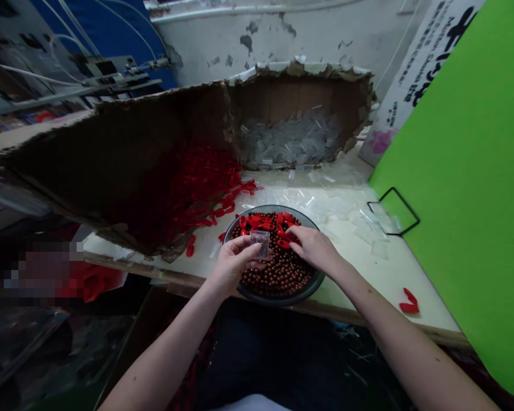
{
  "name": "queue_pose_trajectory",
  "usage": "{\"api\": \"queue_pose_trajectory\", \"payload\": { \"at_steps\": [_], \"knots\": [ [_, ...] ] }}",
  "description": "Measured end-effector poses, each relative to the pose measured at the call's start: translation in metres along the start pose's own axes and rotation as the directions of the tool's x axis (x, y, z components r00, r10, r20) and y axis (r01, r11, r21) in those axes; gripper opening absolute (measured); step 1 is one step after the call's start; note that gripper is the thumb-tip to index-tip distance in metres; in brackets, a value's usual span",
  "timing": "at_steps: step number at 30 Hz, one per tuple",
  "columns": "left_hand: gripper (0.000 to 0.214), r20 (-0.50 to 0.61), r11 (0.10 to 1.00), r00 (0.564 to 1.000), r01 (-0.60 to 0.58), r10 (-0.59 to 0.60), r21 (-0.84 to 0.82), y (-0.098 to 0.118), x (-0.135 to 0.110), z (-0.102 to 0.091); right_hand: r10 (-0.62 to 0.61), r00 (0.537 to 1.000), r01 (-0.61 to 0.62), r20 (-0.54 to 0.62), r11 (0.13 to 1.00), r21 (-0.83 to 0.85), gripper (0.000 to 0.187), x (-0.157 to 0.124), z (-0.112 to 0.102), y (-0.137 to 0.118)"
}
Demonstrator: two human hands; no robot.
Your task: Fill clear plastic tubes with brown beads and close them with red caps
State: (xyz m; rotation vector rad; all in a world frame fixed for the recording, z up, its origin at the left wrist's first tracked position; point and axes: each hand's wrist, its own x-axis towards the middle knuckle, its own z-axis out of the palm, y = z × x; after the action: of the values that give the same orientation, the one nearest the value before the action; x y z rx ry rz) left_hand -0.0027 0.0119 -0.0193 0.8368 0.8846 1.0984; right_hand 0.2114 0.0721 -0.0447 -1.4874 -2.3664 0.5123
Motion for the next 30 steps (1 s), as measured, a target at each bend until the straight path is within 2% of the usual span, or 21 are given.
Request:
{"api": "queue_pose_trajectory", "payload": {
  "at_steps": [1,2,4,6,8,13,18,21,24,27,30],
  "knots": [
    [0.033,-0.006,0.999,1.000,-0.010,0.010,0.038,-0.002,0.001,-0.001,0.043,0.999,-0.040,-0.011,0.983,0.180,0.025,-0.002,-0.003,0.002],
    [0.032,-0.005,0.997,1.000,-0.019,0.020,0.075,-0.005,0.002,-0.002,0.083,0.997,-0.075,-0.007,0.926,0.370,0.027,-0.004,-0.006,0.003],
    [0.028,0.015,0.991,1.000,-0.029,0.028,0.130,-0.009,0.003,-0.001,0.127,0.992,-0.106,0.018,0.733,0.672,0.031,-0.009,-0.011,0.000],
    [0.026,0.049,0.986,0.999,-0.019,0.011,0.166,-0.013,0.004,0.003,0.149,0.988,-0.107,0.028,0.558,0.823,0.032,-0.013,-0.015,-0.007],
    [0.025,0.085,0.980,0.996,0.004,-0.022,0.197,-0.015,0.004,0.009,0.170,0.985,-0.108,0.027,0.484,0.869,0.032,-0.015,-0.018,-0.017],
    [0.025,0.150,0.966,0.988,0.001,-0.042,0.260,-0.020,0.007,0.021,0.136,0.988,-0.135,0.077,0.496,0.858,0.030,-0.015,-0.024,-0.030],
    [0.023,0.195,0.951,0.980,-0.024,-0.038,0.309,-0.022,0.008,0.019,0.168,0.972,-0.227,0.163,0.502,0.835,0.035,-0.016,-0.026,-0.028],
    [0.024,0.215,0.927,0.976,-0.045,-0.039,0.373,-0.025,0.007,0.016,0.160,0.971,-0.235,0.176,0.534,0.812,0.033,-0.018,-0.024,-0.028],
    [0.024,0.205,0.868,0.979,-0.099,-0.004,0.486,-0.026,0.005,0.014,0.147,0.977,-0.212,0.154,0.593,0.777,0.032,-0.018,-0.020,-0.028],
    [0.023,0.213,0.771,0.975,-0.185,0.065,0.609,-0.023,0.001,0.013,0.143,0.978,-0.206,0.149,0.658,0.724,0.031,-0.020,-0.018,-0.030],
    [0.022,0.241,0.707,0.965,-0.244,0.106,0.664,-0.019,0.000,0.012,0.150,0.979,-0.202,0.136,0.676,0.709,0.029,-0.024,-0.019,-0.033]
  ]
}}
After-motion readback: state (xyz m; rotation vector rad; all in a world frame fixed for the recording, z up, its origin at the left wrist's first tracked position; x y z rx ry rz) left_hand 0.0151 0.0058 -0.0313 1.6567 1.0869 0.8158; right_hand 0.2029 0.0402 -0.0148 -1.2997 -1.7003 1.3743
